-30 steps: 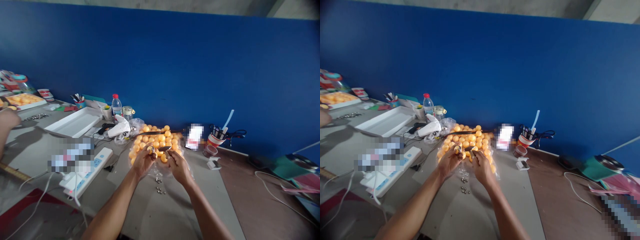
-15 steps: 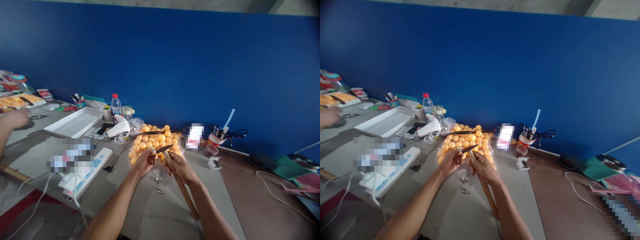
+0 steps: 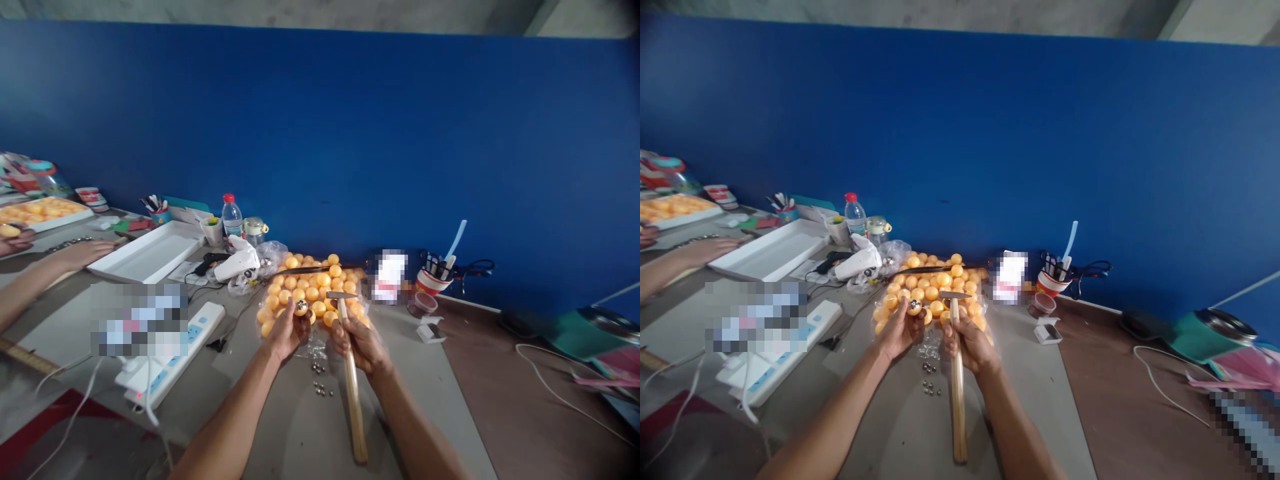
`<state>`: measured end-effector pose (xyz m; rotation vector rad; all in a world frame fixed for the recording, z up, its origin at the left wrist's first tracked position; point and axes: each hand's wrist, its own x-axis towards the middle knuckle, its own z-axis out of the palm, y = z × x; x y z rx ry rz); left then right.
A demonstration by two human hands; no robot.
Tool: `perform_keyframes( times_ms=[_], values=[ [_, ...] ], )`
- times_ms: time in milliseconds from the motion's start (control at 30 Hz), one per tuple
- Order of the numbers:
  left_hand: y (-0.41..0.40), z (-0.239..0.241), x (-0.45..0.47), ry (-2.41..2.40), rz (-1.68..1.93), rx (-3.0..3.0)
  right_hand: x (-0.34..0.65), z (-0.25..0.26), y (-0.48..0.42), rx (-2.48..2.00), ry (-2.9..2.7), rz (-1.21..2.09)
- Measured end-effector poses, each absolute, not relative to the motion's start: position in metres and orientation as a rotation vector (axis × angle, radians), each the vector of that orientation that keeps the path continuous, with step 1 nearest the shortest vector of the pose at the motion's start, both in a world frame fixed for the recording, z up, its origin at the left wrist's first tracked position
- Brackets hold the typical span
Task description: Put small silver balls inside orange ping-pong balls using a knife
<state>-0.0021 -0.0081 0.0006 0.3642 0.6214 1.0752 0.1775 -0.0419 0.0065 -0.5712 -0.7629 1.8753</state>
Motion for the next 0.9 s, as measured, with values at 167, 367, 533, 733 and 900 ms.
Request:
perform_keyframes(
  times_ms=[167,367,533,733,900],
  values=[
    [-0.01,0.0,0.001,0.714,1.07,0.403,0.167,0.002,-0.047,-0.585,-0.874,1.877],
    [-0.008,0.002,0.0,0.813,1.065,0.311,0.161,-0.003,-0.046,-0.586,-0.907,1.889],
    [-0.006,0.004,0.003,0.839,1.144,0.28,0.165,0.004,-0.042,-0.62,-0.93,1.764],
    [-0.004,-0.002,0.008,0.896,1.185,0.42,0.167,0.013,-0.044,-0.693,-1.012,1.711],
    [-0.003,-0.002,0.011,0.927,1.176,0.434,0.163,0.014,-0.049,-0.781,-1.131,1.736]
  ],
)
